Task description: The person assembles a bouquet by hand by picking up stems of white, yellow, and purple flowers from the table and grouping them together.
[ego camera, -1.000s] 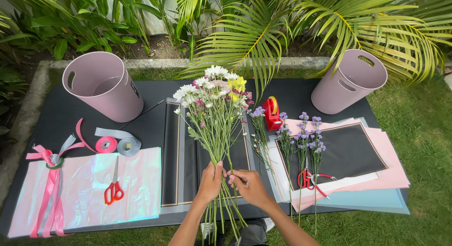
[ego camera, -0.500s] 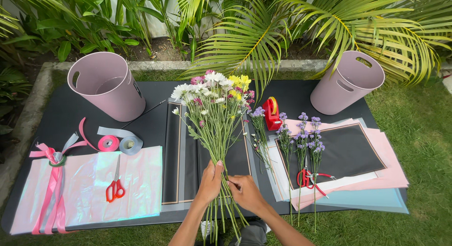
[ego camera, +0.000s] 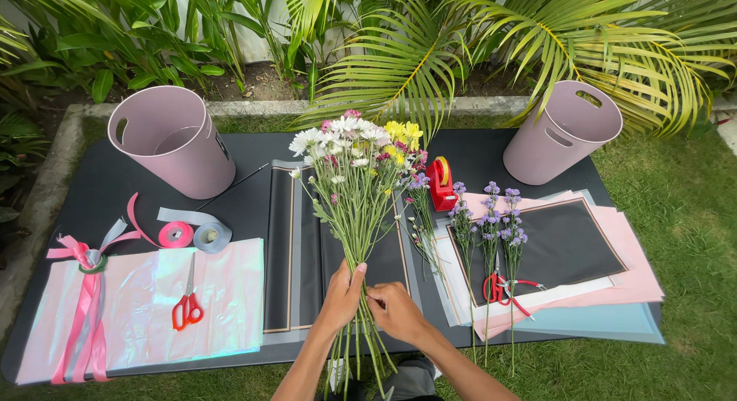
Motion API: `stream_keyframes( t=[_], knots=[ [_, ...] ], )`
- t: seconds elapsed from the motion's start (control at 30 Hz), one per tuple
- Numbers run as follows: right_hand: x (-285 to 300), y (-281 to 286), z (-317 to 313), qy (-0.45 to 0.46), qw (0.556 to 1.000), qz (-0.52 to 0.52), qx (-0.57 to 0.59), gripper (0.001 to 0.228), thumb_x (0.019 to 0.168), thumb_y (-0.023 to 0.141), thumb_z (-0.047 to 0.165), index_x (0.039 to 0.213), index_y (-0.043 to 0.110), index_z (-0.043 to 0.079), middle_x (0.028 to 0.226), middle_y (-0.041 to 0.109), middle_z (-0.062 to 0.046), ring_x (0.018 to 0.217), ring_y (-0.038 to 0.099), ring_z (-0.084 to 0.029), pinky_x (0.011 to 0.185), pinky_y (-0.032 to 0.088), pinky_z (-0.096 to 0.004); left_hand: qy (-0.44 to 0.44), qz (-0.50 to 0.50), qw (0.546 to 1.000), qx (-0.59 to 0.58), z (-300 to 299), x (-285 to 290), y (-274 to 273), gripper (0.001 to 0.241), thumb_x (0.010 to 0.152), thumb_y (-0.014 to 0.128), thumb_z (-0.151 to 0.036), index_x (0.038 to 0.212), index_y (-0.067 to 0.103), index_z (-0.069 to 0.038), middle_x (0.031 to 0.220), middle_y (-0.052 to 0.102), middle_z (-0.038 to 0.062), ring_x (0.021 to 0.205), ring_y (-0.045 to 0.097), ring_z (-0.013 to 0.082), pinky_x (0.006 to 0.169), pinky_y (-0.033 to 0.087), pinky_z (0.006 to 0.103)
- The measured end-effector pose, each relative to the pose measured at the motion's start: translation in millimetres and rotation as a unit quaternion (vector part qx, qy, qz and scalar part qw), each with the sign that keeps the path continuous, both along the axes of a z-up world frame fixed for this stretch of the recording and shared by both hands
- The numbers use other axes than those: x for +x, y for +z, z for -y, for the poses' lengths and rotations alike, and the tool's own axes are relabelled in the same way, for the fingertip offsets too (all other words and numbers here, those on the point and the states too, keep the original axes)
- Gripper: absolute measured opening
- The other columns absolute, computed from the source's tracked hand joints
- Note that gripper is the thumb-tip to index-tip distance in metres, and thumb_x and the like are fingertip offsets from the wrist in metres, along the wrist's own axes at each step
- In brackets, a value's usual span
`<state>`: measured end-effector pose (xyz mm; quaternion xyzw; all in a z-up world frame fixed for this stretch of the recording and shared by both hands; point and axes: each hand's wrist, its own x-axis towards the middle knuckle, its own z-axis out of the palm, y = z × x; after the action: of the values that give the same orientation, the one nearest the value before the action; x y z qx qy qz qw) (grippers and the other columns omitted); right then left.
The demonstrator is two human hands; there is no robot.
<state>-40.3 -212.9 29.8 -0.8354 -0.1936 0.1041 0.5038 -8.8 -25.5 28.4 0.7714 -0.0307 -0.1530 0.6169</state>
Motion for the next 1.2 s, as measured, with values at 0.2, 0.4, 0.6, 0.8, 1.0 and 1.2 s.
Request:
stream_keyframes(
  t=[0.2,0.4,0.6,0.8,1.0,1.2],
  knots=[
    [-0.2,-5.5,0.1,0.019,0.998,0.019,-0.056,0.05,0.111,0.058,-0.006,0.065,0.042,0.006,0.061,0.038,-0.008,0.058,0.033,-0.023,0.067,0.03,-0.043,0.003,0.008,1.0,0.021,-4.5,-2.1,-16.9,0.051,0.128,0.053,-0.052,0.096,0.034,-0.018,0.078,0.026,-0.004,0.066,0.021,0.0099,0.065,0.027,0.0378],
    [-6.8,-12.0,-1.3,0.031,0.996,-0.079,0.026,0.046,0.122,0.053,0.0,0.079,0.044,0.01,0.075,0.041,-0.008,0.068,0.029,-0.019,0.072,0.026,-0.04,-0.002,0.005,0.999,0.034,-8.5,-2.4,-22.2,0.052,0.131,0.047,-0.049,0.092,0.035,-0.017,0.075,0.027,-0.002,0.065,0.021,0.011,0.065,0.027,0.0402],
    [-8.4,-26.4,6.0,0.029,0.996,-0.075,0.039,0.051,0.12,0.059,-0.003,0.071,0.048,0.008,0.072,0.043,-0.007,0.066,0.033,-0.018,0.07,0.027,-0.041,-0.003,-0.024,0.999,0.024,-7.0,-5.7,-41.3,0.055,0.128,0.053,-0.054,0.091,0.032,-0.019,0.077,0.026,-0.004,0.067,0.019,0.0107,0.067,0.027,0.0386],
    [-7.8,-26.6,13.6,0.055,0.998,-0.024,-0.019,0.043,0.121,0.056,-0.002,0.079,0.064,-0.001,0.067,0.04,-0.004,0.07,0.039,-0.023,0.1,0.052,-0.044,-0.022,-0.057,0.997,0.048,-1.9,-2.3,-48.6,0.052,0.128,0.05,-0.055,0.094,0.039,-0.017,0.083,0.035,-0.001,0.072,0.029,0.0129,0.073,0.033,0.0405],
    [-0.4,-44.4,30.0,0.046,0.996,-0.049,-0.061,0.03,0.121,0.059,0.006,0.124,0.085,-0.009,0.122,0.09,-0.021,0.148,0.067,-0.054,0.131,0.046,-0.064,-0.022,-0.064,0.998,0.007,11.2,5.6,-42.5,0.041,0.129,0.05,-0.047,0.102,0.052,-0.017,0.079,0.04,-0.001,0.065,0.03,0.0122,0.068,0.034,0.0393],
    [11.0,-2.9,36.6,-0.015,0.99,-0.135,-0.03,0.045,0.121,0.062,0.014,0.162,0.076,0.004,0.095,0.088,-0.012,0.058,0.039,-0.015,0.065,0.036,-0.042,-0.029,-0.063,0.997,0.018,19.9,17.5,-37.8,0.054,0.129,0.052,-0.052,0.092,0.033,-0.018,0.077,0.027,-0.002,0.065,0.02,0.0121,0.067,0.027,0.0404]
  ],
)
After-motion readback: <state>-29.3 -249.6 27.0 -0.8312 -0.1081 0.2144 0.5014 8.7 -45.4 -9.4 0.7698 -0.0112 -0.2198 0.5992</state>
